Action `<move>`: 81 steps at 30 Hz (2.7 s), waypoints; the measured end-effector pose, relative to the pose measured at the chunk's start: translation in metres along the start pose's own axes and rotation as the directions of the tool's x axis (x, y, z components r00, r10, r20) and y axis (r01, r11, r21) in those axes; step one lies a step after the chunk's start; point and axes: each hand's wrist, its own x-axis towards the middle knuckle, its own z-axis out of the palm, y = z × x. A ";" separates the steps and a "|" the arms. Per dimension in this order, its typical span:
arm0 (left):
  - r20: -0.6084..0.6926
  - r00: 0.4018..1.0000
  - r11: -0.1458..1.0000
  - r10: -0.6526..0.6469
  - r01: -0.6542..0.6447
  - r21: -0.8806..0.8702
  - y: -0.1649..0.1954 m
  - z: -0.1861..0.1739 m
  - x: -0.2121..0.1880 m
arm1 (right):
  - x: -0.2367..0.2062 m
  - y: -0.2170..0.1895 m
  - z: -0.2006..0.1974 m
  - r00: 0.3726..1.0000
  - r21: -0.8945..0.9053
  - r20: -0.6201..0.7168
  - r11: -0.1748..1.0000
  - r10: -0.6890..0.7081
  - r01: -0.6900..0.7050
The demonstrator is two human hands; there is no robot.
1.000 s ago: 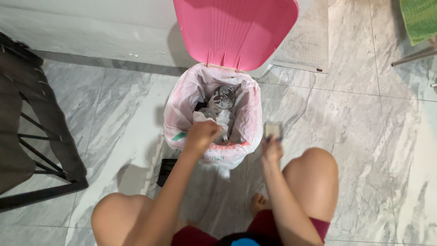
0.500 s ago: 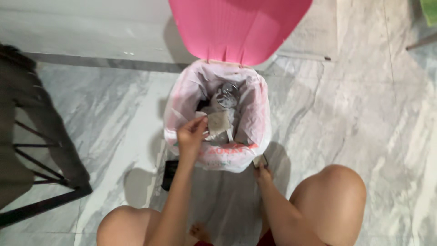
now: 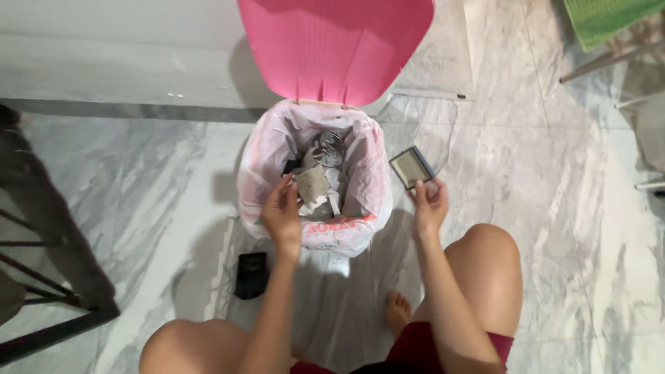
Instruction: The person opens the dust canister of a red handheld vacuum cleaner, removes the dirty filter, carries it to the bathroom sink, and taps and brushes dust out of the filter over the trash bin. They then reassemble the canister, place it back on the stairs, and wash their hands at the sink.
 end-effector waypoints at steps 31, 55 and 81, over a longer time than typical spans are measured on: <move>-0.225 0.966 0.992 0.127 -0.124 0.030 0.012 0.019 -0.004 | 0.060 -0.116 0.078 0.108 -0.095 0.994 0.363 -0.017 0.927; -0.086 0.996 0.981 -0.033 0.016 -0.195 0.023 0.078 0.026 | -0.025 -0.063 0.096 0.145 -0.153 0.909 0.635 0.392 -0.757; -0.183 0.874 0.730 0.450 -0.242 0.639 0.026 0.002 0.019 | -0.024 -0.066 0.124 0.754 -0.570 0.656 0.681 0.040 0.460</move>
